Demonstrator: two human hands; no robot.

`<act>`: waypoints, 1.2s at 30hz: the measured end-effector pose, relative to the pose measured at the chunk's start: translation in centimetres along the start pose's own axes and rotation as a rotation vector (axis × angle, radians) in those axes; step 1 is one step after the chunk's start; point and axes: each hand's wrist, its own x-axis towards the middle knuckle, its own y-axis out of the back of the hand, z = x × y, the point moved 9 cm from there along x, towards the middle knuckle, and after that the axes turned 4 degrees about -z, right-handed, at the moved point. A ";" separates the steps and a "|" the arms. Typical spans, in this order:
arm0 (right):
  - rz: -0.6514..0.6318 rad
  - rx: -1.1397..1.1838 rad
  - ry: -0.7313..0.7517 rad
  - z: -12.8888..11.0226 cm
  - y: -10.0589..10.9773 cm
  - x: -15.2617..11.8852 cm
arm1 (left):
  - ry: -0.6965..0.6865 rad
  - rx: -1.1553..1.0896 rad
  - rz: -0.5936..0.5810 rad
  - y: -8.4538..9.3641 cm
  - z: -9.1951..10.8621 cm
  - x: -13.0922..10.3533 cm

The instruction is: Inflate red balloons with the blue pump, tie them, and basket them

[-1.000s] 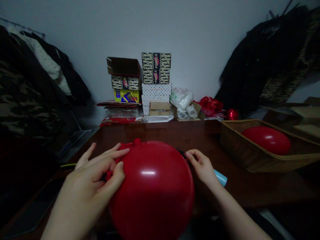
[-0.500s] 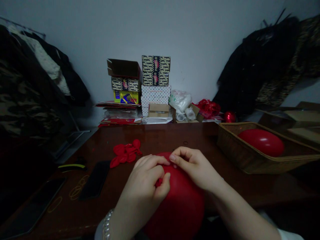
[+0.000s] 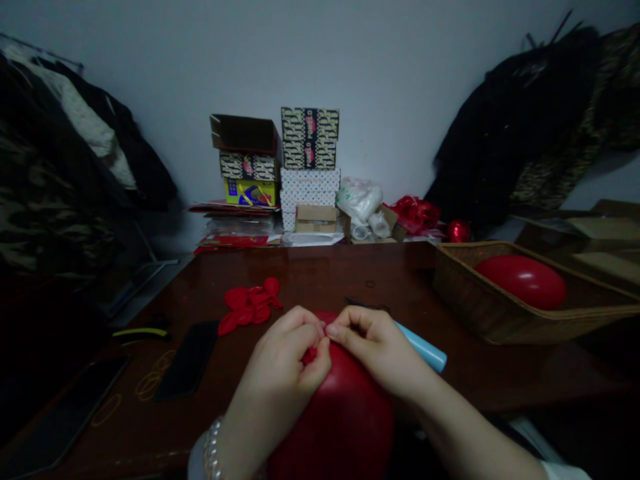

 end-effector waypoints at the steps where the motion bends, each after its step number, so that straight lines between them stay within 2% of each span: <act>1: 0.000 -0.020 0.006 -0.1 0.0 0.0 | 0.002 0.008 0.002 0.0 0.0 0.0; 8: 0.029 -0.064 0.088 -0.7 0.4 -0.2 | 0.005 0.032 0.037 0.3 -0.3 -0.1; 12: 0.078 -0.150 0.168 -1.4 0.6 -0.6 | 0.003 0.015 0.018 0.3 -0.2 0.0; 16: 0.075 -0.193 0.252 -2.4 0.2 -0.8 | -0.002 -0.021 0.010 0.3 0.0 0.0; 22: 0.036 -0.215 0.246 -2.5 -0.4 -0.6 | -0.003 -0.022 0.031 0.3 0.0 -0.2; 36: 0.065 -0.107 0.214 -2.4 0.6 -0.7 | -0.008 -0.028 0.017 0.3 0.2 -0.2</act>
